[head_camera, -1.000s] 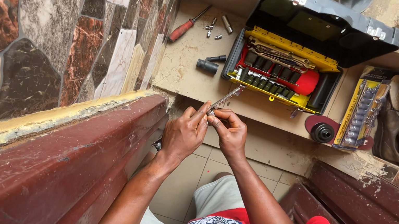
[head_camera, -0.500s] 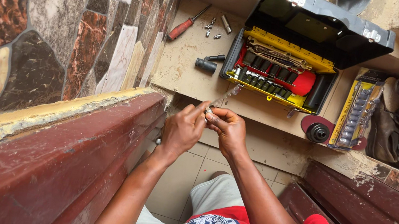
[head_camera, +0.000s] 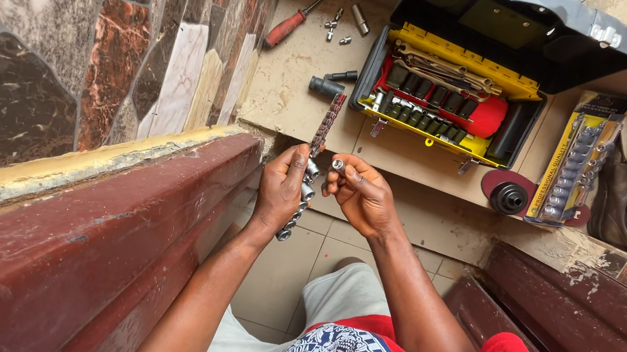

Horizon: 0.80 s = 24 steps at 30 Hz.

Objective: The person sits on the floor and assembles a socket set by attaching various sockets to a metal holder. They pick up sockets from a toolbox and the floor, then slide them onto the holder one by one.

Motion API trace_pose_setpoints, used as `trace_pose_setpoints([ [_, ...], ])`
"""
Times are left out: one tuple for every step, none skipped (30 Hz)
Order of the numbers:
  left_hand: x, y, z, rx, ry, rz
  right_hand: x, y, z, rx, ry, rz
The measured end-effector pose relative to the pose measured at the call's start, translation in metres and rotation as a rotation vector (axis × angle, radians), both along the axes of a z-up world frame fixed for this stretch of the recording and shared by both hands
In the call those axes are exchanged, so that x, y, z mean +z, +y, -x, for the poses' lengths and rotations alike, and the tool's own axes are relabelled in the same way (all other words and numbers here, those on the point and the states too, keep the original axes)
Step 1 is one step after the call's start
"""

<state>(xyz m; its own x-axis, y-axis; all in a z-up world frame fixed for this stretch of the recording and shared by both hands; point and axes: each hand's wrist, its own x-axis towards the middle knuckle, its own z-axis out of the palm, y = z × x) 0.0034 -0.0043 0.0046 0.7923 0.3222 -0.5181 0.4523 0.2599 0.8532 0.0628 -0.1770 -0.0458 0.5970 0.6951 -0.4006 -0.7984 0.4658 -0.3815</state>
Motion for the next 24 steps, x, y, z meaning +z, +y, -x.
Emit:
trace_pose_setpoints([
  [0.001,0.000,0.001,0.000,-0.013,-0.002,0.001,0.000,0.001,0.008,0.008,-0.017],
  [0.001,0.000,0.001,-0.013,-0.030,-0.018,0.001,0.000,0.001,0.014,0.012,-0.033],
  [0.000,0.000,0.001,-0.025,-0.047,-0.033,0.001,0.000,0.001,0.019,0.016,-0.049],
  [-0.001,-0.001,0.002,-0.034,-0.063,-0.046,0.002,0.000,0.000,0.018,0.016,-0.037],
  [-0.002,-0.003,0.002,-0.033,-0.096,-0.036,0.002,0.000,0.000,0.017,0.016,-0.025],
  [-0.002,-0.002,0.002,-0.028,-0.132,-0.033,0.002,0.003,-0.002,0.020,0.014,-0.019],
  [-0.002,-0.001,0.003,-0.023,-0.167,-0.030,0.004,0.005,-0.001,0.026,-0.029,0.040],
  [-0.002,0.002,0.000,-0.026,-0.140,-0.057,0.005,0.007,-0.002,0.024,-0.080,0.097],
  [-0.002,0.004,-0.004,-0.028,-0.113,-0.085,0.004,0.011,-0.007,0.021,-0.131,0.153],
  [-0.003,0.001,-0.001,-0.029,-0.071,-0.100,0.003,0.009,-0.006,0.022,-0.152,0.193],
  [-0.004,0.000,0.000,-0.032,-0.094,-0.120,0.002,0.008,-0.006,0.022,-0.173,0.233],
  [-0.005,0.000,0.002,-0.033,-0.111,-0.142,0.000,0.009,-0.003,0.026,-0.189,0.270],
  [-0.005,-0.001,0.005,-0.033,-0.129,-0.164,-0.001,0.010,-0.001,0.052,-0.259,0.338],
  [-0.006,0.001,0.003,-0.028,-0.117,-0.182,-0.002,0.011,-0.002,0.069,-0.333,0.406],
  [-0.006,0.002,0.001,-0.023,-0.106,-0.201,-0.002,0.013,-0.003,0.086,-0.406,0.475],
  [-0.006,-0.001,0.001,-0.018,-0.093,-0.212,-0.001,0.012,-0.002,0.079,-0.428,0.492],
  [-0.005,-0.002,0.000,-0.038,-0.128,-0.286,0.000,0.013,0.000,0.073,-0.449,0.509],
  [-0.004,0.000,0.000,-0.052,-0.164,-0.366,0.002,0.016,0.001,0.070,-0.473,0.520],
  [-0.003,0.002,0.000,-0.067,-0.199,-0.446,0.005,0.019,0.002,0.058,-0.513,0.569],
  [-0.001,0.002,0.001,-0.082,-0.201,-0.499,0.009,0.022,0.004,0.050,-0.551,0.616],
  [0.001,0.003,0.003,-0.098,-0.204,-0.552,0.014,0.025,0.007,0.042,-0.589,0.662],
  [0.003,0.004,0.001,-0.112,-0.213,-0.607,0.019,0.029,0.008,0.036,-0.650,0.740],
  [0.006,0.005,0.001,-0.113,-0.218,-0.656,0.026,0.032,0.010,0.030,-0.711,0.818],
  [0.008,0.005,0.001,-0.117,-0.227,-0.703,0.031,0.036,0.012,0.019,-0.773,0.899],
])
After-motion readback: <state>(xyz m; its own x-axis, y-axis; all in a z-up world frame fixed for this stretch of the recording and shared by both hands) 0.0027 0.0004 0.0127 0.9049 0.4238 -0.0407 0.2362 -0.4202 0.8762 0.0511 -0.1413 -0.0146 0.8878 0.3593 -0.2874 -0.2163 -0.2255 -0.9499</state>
